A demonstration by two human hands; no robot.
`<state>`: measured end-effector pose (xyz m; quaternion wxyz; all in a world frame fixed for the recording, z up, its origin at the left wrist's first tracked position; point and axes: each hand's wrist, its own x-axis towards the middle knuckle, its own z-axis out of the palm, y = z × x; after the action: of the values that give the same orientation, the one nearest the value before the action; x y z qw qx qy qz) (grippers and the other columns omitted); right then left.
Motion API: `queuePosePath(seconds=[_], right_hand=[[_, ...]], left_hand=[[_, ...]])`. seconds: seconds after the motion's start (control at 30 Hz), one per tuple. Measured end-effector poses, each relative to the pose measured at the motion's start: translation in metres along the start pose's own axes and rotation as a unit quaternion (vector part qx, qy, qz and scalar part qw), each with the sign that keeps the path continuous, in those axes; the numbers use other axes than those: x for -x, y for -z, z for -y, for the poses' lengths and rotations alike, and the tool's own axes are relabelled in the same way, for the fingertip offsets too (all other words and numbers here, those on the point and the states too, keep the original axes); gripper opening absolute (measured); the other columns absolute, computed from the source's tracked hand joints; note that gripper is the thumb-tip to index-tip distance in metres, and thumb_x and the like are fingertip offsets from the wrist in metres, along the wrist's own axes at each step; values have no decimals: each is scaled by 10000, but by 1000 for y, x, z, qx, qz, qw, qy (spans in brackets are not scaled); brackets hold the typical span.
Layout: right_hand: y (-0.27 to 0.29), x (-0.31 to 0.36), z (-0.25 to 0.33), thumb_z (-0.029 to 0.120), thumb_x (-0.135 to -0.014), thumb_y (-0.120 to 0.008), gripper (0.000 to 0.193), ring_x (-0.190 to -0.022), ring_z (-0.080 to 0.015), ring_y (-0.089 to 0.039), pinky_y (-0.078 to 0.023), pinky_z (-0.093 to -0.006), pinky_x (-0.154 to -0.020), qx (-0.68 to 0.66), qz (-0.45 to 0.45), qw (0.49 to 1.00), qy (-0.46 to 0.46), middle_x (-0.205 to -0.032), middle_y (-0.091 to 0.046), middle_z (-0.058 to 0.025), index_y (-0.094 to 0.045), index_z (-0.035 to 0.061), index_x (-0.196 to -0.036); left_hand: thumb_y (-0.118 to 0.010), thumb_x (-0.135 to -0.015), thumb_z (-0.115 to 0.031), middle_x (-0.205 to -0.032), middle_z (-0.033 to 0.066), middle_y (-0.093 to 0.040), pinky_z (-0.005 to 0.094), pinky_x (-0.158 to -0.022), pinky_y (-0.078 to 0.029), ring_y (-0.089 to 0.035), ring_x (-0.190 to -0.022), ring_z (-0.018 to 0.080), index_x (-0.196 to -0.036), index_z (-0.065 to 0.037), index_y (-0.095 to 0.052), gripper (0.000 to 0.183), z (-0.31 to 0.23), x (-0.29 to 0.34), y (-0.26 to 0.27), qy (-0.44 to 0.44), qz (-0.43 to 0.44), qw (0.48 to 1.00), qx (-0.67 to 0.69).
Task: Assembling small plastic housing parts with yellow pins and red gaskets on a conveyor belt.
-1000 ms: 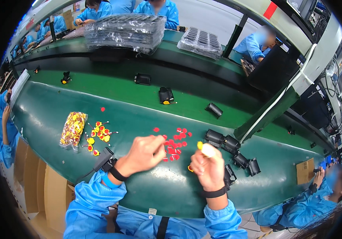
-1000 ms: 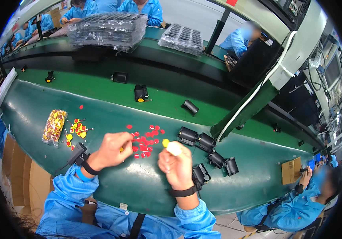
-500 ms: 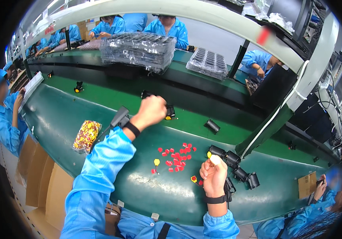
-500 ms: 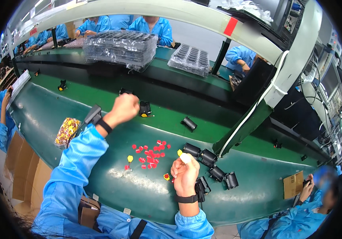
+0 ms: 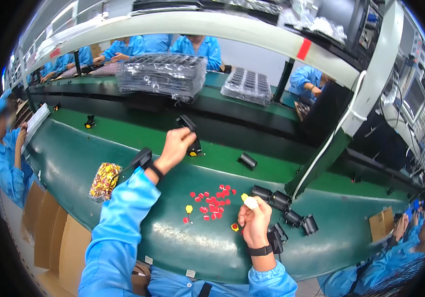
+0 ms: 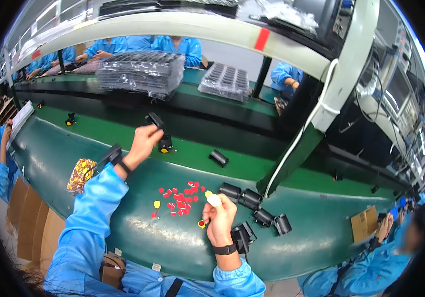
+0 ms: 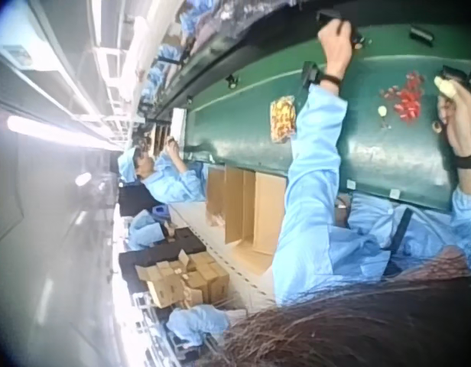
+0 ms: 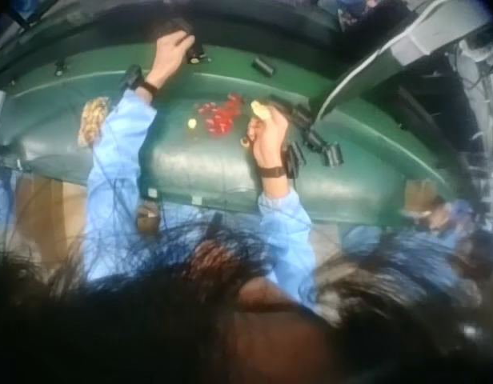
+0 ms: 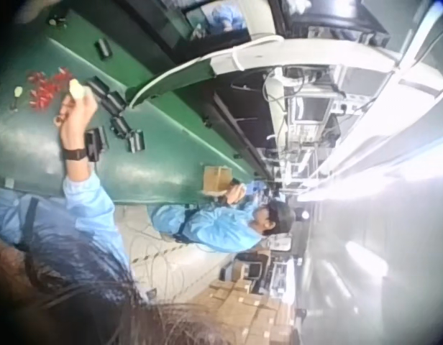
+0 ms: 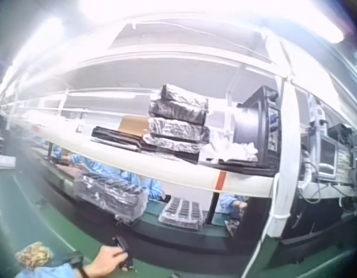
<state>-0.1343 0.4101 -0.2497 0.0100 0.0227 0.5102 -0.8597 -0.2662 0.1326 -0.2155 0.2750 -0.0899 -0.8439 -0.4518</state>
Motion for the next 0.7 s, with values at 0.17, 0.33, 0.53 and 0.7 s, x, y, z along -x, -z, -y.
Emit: queuePosePath(seconds=[0.17, 0.33, 0.53, 0.7], right_hand=[[-20, 7, -11, 123, -951, -577, 129, -885, -225, -688, -563, -371, -831, 41, 18, 988, 145, -944, -677, -128, -588, -1, -916], [-15, 13, -18, 130, -954, -586, 123, -735, -95, -585, -471, -238, -678, -43, 93, 995, 21, -826, -617, -24, -582, 29, -884], [-19, 28, -12, 111, -950, -574, 117, -722, -66, -554, -437, -209, -661, 71, 52, 988, 127, -777, -596, -1, -584, 12, -889], [-18, 30, -10, 102, -951, -576, 128, -642, -90, -576, -460, -246, -586, 232, 54, 943, 233, -741, -620, -37, -588, -17, -904]], left_hand=[[-748, -703, -102, -649, 73, -485, 386, -497, -402, -519, -548, 268, -735, -57, -600, 158, -78, 116, 0, -376, 188, 907, 34], [-719, -673, -79, -655, 70, -515, 406, -525, -438, -546, -565, 252, -813, -49, -622, 172, -88, 166, -25, -395, 224, 888, -72], [-635, -742, -100, -688, 98, -632, 319, -494, -434, -575, -537, 217, -816, -6, -650, 120, -102, 185, -21, -210, 225, 945, 110], [-530, -935, -231, -658, 86, -597, 227, -454, -339, -466, -491, 97, -968, 12, -634, 266, -94, 183, -12, 302, 256, 722, 568]])
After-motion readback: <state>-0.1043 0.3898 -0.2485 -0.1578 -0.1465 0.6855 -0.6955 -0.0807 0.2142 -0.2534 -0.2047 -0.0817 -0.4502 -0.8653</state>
